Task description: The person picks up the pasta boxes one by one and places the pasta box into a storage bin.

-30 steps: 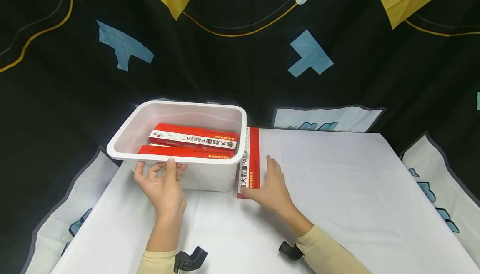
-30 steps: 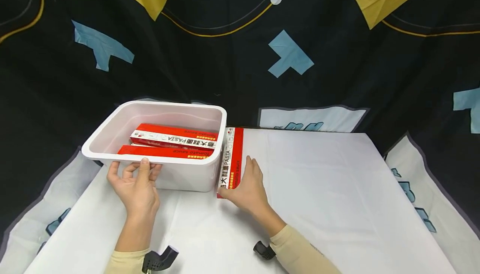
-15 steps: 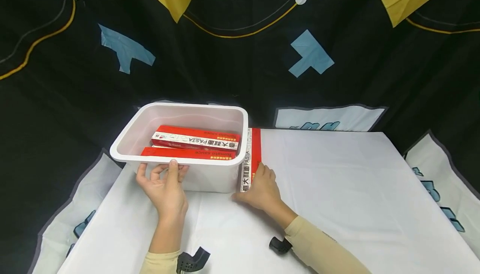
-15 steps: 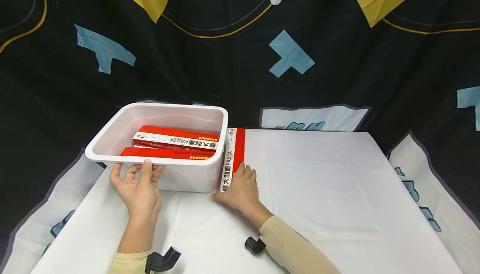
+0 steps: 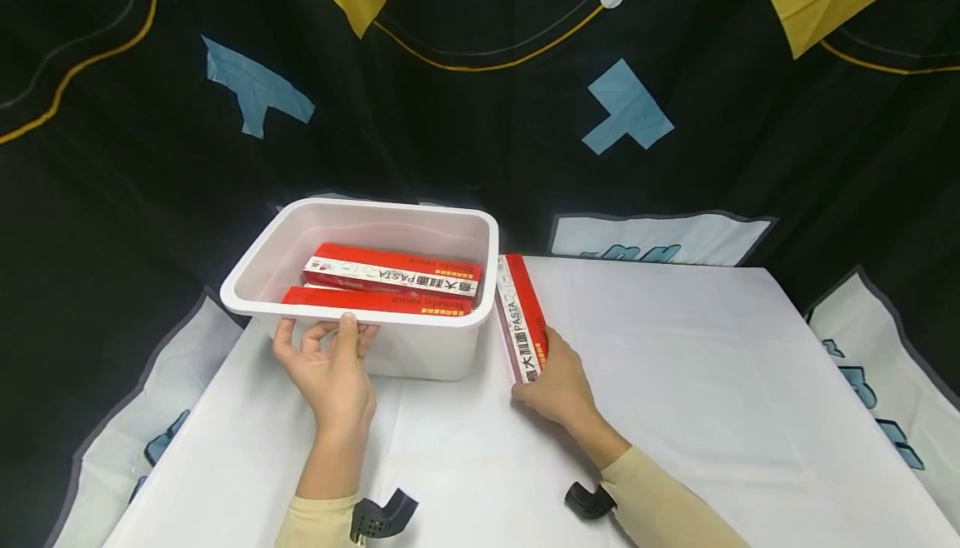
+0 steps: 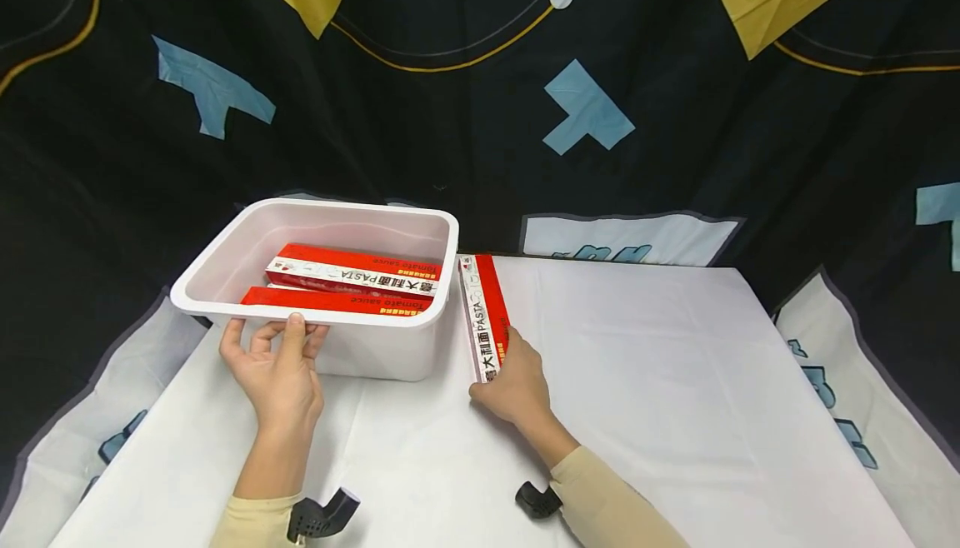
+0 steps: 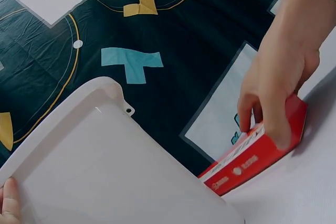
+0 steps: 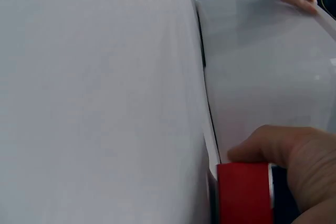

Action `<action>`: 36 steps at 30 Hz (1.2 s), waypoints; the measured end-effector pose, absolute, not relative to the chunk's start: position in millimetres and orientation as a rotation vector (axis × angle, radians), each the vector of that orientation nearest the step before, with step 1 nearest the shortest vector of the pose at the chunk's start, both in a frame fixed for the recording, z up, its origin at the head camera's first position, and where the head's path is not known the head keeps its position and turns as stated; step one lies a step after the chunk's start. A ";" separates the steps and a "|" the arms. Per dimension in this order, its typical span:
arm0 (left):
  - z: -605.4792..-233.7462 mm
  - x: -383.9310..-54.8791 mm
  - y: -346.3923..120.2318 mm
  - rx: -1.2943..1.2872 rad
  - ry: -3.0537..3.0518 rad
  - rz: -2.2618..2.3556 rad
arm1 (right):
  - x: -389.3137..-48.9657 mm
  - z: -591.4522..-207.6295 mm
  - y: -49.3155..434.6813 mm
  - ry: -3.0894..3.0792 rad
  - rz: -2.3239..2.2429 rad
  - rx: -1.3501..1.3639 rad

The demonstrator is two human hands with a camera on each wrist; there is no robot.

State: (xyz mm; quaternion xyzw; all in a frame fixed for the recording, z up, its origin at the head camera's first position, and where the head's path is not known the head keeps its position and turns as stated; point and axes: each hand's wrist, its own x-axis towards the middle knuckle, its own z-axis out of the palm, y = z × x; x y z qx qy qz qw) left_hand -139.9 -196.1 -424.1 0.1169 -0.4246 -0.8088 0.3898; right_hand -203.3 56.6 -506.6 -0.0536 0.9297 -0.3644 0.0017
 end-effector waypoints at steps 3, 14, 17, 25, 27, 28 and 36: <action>-423.6 -139.7 -195.5 0.293 -1.062 -2.064 | -202.8 -506.2 70.1 2.868 -1.239 -0.137; -425.6 -139.2 -195.8 0.309 -1.078 -2.045 | -197.7 -481.8 105.6 2.746 -1.522 -0.061; -426.0 -138.8 -195.8 0.313 -1.086 -2.038 | -194.3 -472.7 113.4 2.704 -1.611 -0.060; -425.8 -140.4 -196.9 0.281 -1.091 -2.029 | -191.9 -450.4 129.1 2.771 -1.654 0.016; -426.1 -140.5 -196.9 0.281 -1.091 -2.028 | -191.0 -445.3 132.2 2.770 -1.677 0.036; -426.2 -140.4 -196.9 0.280 -1.087 -2.031 | -190.4 -442.5 133.9 2.764 -1.697 0.042; -426.5 -139.5 -196.2 0.263 -1.098 -2.031 | -186.3 -423.5 148.1 2.633 -1.911 0.047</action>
